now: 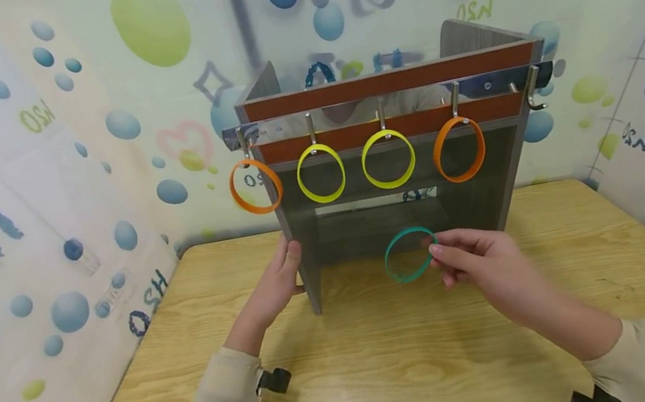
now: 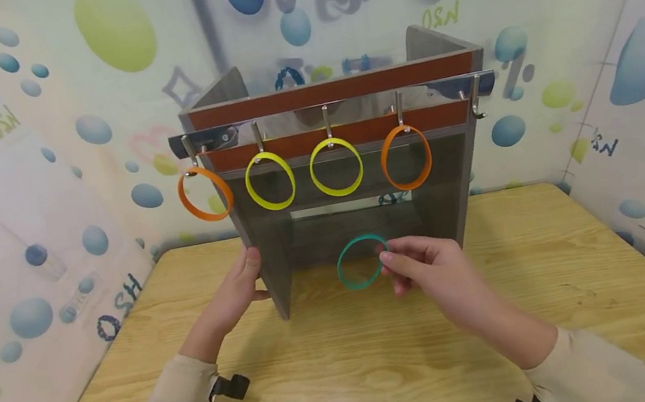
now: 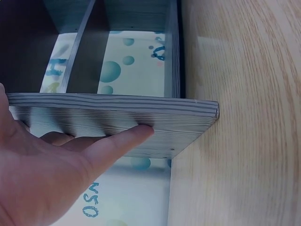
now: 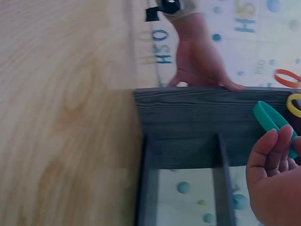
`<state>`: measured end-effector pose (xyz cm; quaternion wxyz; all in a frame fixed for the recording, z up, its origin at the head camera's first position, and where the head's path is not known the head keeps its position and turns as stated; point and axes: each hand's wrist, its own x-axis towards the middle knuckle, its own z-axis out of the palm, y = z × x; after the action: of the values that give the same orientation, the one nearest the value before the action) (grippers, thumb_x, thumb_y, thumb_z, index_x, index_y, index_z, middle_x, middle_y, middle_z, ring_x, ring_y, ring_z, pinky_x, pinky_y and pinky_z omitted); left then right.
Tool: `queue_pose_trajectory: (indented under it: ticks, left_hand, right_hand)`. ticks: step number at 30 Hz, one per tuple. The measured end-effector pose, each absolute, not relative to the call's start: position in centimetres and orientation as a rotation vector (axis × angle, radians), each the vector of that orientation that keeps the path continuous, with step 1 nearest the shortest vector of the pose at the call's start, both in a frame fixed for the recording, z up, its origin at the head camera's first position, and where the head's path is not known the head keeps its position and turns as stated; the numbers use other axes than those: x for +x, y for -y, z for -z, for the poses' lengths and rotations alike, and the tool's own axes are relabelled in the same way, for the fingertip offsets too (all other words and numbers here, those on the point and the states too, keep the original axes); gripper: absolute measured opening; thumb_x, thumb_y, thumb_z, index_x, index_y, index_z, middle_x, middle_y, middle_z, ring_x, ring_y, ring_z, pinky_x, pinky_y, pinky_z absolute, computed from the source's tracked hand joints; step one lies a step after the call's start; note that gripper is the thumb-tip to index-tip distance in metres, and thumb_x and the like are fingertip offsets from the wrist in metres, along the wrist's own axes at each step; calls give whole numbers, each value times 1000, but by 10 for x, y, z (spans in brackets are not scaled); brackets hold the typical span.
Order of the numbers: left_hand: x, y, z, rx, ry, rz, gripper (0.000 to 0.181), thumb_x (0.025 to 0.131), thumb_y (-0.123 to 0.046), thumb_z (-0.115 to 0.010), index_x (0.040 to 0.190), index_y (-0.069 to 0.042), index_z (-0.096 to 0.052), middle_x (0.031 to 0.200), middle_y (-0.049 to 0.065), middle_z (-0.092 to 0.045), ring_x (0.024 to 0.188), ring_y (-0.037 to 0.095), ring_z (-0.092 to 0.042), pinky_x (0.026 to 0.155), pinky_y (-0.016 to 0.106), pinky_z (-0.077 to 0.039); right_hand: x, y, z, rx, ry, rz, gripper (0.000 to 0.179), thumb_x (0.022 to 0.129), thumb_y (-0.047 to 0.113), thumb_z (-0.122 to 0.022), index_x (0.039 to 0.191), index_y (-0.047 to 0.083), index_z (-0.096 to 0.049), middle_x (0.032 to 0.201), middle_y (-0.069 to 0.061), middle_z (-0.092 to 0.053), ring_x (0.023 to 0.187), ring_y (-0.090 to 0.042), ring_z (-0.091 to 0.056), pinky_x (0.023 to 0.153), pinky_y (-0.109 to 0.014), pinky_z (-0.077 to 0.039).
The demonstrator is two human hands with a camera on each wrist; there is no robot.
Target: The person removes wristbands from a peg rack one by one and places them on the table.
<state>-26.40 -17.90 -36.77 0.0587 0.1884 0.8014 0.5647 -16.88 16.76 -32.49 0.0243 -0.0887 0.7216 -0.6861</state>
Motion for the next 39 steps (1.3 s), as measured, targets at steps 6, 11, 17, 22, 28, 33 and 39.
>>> queue_pose_trajectory:
  ticks: [6, 11, 17, 22, 28, 33, 39]
  left_hand:
    - [-265, 176, 367, 589, -2419, -1719, 61, 115, -54, -21, 171, -44, 2, 181, 5, -5, 162, 44, -24, 102, 74, -54]
    - [-266, 174, 366, 597, -2421, -1713, 61, 115, -54, -21, 170, -45, 2, 181, 6, -6, 162, 44, -25, 102, 73, -54]
    - [-268, 174, 366, 577, -2418, -1719, 61, 115, -56, -20, 171, -44, 1, 181, 8, -8, 161, 45, -28, 103, 73, -54]
    - [-269, 175, 367, 583, -2426, -1712, 61, 114, -57, -19, 171, -45, 2, 181, 7, -7, 160, 46, -28, 102, 73, -54]
    - [-270, 174, 369, 600, -2418, -1713, 62, 114, -57, -19, 171, -44, 2, 181, 8, -7, 160, 47, -29, 102, 72, -54]
    - [-268, 176, 371, 601, -2405, -1733, 61, 115, -56, -19, 171, -43, 1, 180, 12, -12, 157, 50, -34, 102, 73, -54]
    - [-265, 179, 370, 593, -2418, -1724, 61, 115, -55, -19, 171, -43, 2, 180, 11, -12, 158, 48, -33, 103, 73, -54]
  right_hand:
    - [-178, -154, 339, -207, -2187, 2040, 39, 109, 20, -65, 133, -10, -63, 94, 4, -72, 71, -11, -61, 78, -28, -62]
    - [-185, -144, 351, -154, -2137, 2019, 35, 108, 20, -65, 128, -10, -65, 95, 2, -72, 70, -10, -60, 75, -27, -59]
    - [-192, -128, 366, -147, -2070, 1997, 40, 108, 23, -65, 132, -10, -62, 97, 0, -70, 70, -10, -57, 76, -27, -59]
    - [-194, -111, 380, -158, -2038, 1973, 32, 108, 23, -66, 122, -6, -66, 97, -2, -69, 70, -11, -56, 74, -27, -58]
    - [-192, -92, 394, -192, -2035, 1911, 30, 108, 23, -65, 112, -5, -71, 93, -1, -70, 70, -10, -58, 75, -29, -59]
    - [-191, -74, 402, -183, -2027, 1886, 33, 107, 19, -64, 119, -10, -70, 92, -4, -71, 70, -9, -60, 75, -29, -59]
    - [-193, -55, 410, -173, -2013, 1905, 34, 105, 18, -65, 119, -12, -70, 86, -4, -71, 67, -9, -60, 69, -25, -57]
